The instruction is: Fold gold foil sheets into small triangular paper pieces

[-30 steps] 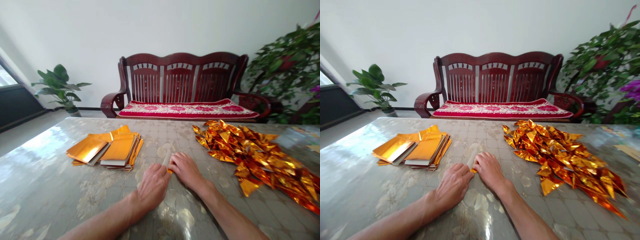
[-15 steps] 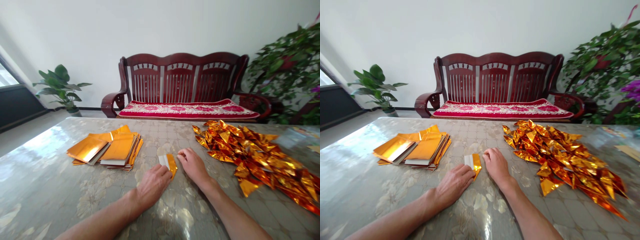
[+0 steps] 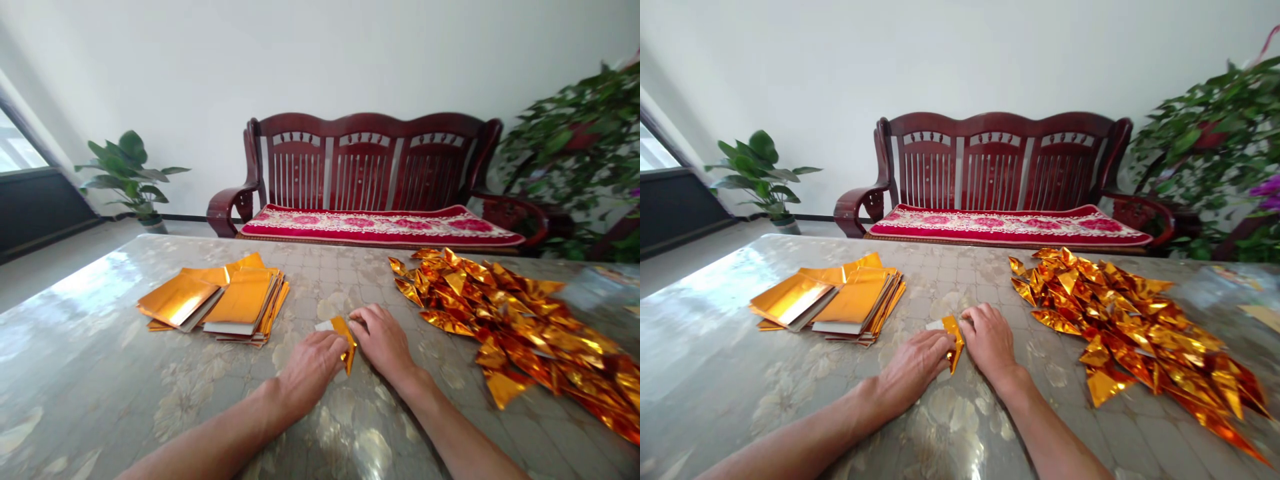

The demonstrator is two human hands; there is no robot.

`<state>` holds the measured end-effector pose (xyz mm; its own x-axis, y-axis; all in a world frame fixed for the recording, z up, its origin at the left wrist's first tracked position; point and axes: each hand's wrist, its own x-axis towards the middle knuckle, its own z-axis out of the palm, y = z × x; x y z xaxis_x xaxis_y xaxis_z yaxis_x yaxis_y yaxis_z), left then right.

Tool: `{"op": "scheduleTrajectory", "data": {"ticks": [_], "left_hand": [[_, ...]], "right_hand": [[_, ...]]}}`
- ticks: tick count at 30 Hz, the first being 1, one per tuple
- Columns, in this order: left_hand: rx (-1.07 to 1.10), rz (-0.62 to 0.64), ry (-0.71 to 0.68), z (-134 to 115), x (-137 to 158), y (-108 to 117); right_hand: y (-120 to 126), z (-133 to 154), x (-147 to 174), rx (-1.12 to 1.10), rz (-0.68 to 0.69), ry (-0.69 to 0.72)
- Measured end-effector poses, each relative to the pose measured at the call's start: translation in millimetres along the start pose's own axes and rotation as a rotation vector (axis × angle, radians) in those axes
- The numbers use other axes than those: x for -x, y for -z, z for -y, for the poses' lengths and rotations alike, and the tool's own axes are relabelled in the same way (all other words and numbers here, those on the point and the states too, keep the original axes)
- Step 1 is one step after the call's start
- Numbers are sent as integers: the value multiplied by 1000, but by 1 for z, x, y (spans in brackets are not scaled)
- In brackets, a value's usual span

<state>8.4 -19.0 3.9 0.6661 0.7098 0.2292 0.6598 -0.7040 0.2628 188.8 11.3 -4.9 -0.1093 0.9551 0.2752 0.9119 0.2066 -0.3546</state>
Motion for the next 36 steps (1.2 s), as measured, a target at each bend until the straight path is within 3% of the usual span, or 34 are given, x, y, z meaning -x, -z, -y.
{"op": "scheduleTrajectory", "data": {"ticks": [6,19,36], "left_hand": [[35,15,-112,-3,6,-2],[-57,14,-105,-4,8,-3],[-177,32,-101,-9,11,3]], "right_hand": [[0,2,1,-19,4,-9],[6,5,-4,15,95,46],[18,15,-24,-68,326,-159]]}}
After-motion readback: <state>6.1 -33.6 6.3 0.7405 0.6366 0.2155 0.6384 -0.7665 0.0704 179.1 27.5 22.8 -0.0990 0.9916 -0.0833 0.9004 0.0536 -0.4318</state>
